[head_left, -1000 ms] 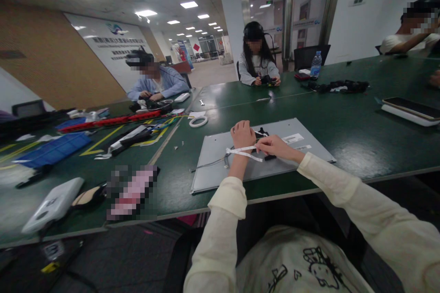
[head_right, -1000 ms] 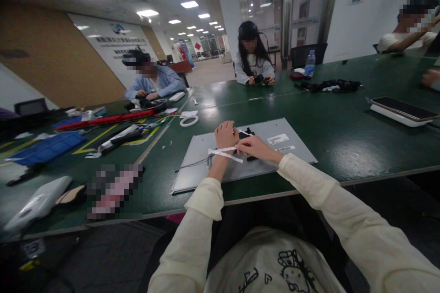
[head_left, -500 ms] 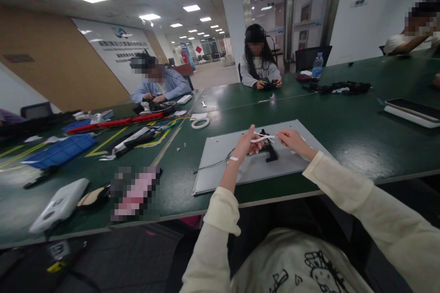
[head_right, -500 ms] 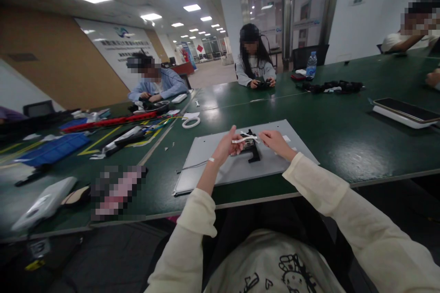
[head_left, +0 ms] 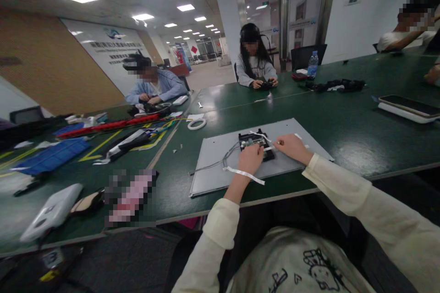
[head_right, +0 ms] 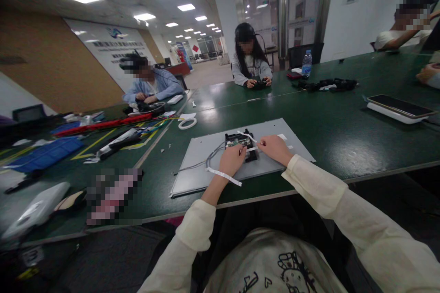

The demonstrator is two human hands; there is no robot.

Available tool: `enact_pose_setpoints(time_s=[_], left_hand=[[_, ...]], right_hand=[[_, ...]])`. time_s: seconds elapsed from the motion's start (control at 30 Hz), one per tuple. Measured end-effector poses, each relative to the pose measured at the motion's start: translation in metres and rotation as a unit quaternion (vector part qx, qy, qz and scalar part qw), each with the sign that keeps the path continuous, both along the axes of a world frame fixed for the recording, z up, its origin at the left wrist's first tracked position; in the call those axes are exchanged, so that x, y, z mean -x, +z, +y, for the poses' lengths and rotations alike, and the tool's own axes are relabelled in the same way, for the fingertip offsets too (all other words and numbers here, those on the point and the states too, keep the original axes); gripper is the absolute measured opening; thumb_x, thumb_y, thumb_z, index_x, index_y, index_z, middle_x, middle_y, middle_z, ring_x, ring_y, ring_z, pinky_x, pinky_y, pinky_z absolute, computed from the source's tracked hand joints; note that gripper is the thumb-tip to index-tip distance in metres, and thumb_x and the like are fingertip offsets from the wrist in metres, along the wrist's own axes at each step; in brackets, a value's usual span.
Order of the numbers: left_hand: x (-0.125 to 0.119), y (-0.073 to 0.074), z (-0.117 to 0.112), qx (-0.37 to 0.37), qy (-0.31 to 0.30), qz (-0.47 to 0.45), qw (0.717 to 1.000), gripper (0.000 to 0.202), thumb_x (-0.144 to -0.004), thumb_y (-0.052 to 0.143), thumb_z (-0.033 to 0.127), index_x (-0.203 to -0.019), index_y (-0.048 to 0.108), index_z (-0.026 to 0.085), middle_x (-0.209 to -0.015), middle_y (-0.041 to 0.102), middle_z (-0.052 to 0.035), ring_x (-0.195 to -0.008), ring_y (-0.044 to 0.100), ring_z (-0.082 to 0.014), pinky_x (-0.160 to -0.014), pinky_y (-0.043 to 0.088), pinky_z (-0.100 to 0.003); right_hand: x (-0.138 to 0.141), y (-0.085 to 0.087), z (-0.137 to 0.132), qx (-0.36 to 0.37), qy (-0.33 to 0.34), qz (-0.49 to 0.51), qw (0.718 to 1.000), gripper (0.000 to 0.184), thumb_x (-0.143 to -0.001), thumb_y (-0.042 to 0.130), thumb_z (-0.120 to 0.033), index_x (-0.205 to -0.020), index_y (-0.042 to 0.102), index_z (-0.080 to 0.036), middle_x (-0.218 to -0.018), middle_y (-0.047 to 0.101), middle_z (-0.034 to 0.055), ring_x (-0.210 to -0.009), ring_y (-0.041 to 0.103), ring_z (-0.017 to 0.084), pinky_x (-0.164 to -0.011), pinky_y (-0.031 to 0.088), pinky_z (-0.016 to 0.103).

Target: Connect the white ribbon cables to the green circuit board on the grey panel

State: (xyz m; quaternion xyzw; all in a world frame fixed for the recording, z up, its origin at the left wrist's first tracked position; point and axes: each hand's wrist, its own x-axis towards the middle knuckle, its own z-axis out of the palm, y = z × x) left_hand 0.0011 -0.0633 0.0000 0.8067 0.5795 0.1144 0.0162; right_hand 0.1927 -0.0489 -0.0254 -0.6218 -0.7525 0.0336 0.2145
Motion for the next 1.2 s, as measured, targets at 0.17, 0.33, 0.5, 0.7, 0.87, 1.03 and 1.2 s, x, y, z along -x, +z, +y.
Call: enact_pose_setpoints(time_s=[0.17, 0.33, 0.5, 0.7, 0.87, 1.03, 1.2], left_hand=[[-0.005, 0.002, -0.002, 0.007, 0.011, 0.049, 0.999, 0.037, -0.098, 0.034, 0.037, -0.099, 0.065, 0.017, -0.094, 0.070, -0.0097, -0.090, 0.066, -0.0209, -0.080, 0.050, -0.031], [-0.008, 0.002, -0.002, 0.021, 0.010, 0.074, 0.997, 0.039, -0.097, 0.036, 0.039, -0.100, 0.067, 0.015, -0.097, 0.070, -0.0124, -0.092, 0.066, -0.0224, -0.081, 0.050, -0.033], [-0.006, 0.001, 0.002, 0.023, 0.001, 0.073, 0.997, 0.037, -0.095, 0.040, 0.039, -0.097, 0.068, 0.016, -0.093, 0.070, -0.0104, -0.090, 0.067, -0.0216, -0.080, 0.050, -0.031], [-0.003, 0.003, 0.005, 0.023, -0.009, 0.078, 0.997, 0.037, -0.093, 0.042, 0.042, -0.092, 0.070, 0.017, -0.091, 0.071, -0.0097, -0.090, 0.067, -0.0224, -0.079, 0.051, -0.032], [0.001, 0.010, 0.001, 0.019, 0.005, 0.091, 0.996, 0.039, -0.092, 0.044, 0.044, -0.096, 0.070, 0.015, -0.094, 0.071, -0.0123, -0.092, 0.067, -0.0239, -0.081, 0.051, -0.033], [0.005, 0.013, -0.003, 0.006, 0.012, 0.110, 0.994, 0.038, -0.092, 0.043, 0.038, -0.097, 0.071, 0.014, -0.093, 0.071, -0.0132, -0.090, 0.067, -0.0247, -0.080, 0.052, -0.034], [0.004, 0.012, -0.004, 0.006, 0.024, 0.109, 0.994, 0.033, -0.089, 0.044, 0.031, -0.099, 0.071, 0.015, -0.094, 0.071, -0.0132, -0.092, 0.067, -0.0240, -0.082, 0.052, -0.034]], right_hand=[[0.004, 0.002, -0.001, 0.028, -0.011, -0.049, 0.998, 0.038, -0.094, 0.046, -0.043, -0.079, 0.070, -0.017, -0.080, 0.071, 0.0078, -0.075, 0.062, 0.017, -0.060, 0.028, 0.024], [0.011, 0.007, -0.007, 0.036, -0.017, -0.101, 0.994, 0.040, -0.093, 0.045, -0.045, -0.082, 0.070, -0.017, -0.080, 0.071, 0.0090, -0.078, 0.064, 0.020, -0.060, 0.030, 0.025], [0.014, 0.014, -0.011, 0.062, -0.033, -0.128, 0.989, 0.044, -0.094, 0.042, -0.048, -0.089, 0.072, -0.016, -0.086, 0.071, 0.0124, -0.084, 0.066, 0.023, -0.067, 0.036, 0.027], [0.014, 0.017, -0.013, 0.061, -0.048, -0.149, 0.986, 0.050, -0.093, 0.042, -0.052, -0.094, 0.073, -0.013, -0.090, 0.071, 0.0162, -0.088, 0.067, 0.027, -0.074, 0.042, 0.030], [0.010, 0.015, -0.012, 0.061, -0.061, -0.157, 0.984, 0.054, -0.093, 0.040, -0.053, -0.094, 0.073, -0.011, -0.090, 0.070, 0.0181, -0.088, 0.067, 0.028, -0.075, 0.042, 0.032], [0.007, 0.015, -0.014, 0.067, -0.065, -0.167, 0.981, 0.043, -0.094, 0.040, -0.040, -0.094, 0.072, -0.012, -0.090, 0.070, 0.0175, -0.087, 0.066, 0.026, -0.073, 0.041, 0.030], [0.004, 0.017, -0.017, 0.038, -0.064, -0.155, 0.985, 0.033, -0.093, 0.041, -0.031, -0.090, 0.070, -0.014, -0.085, 0.070, 0.0137, -0.081, 0.065, 0.022, -0.067, 0.036, 0.027]])
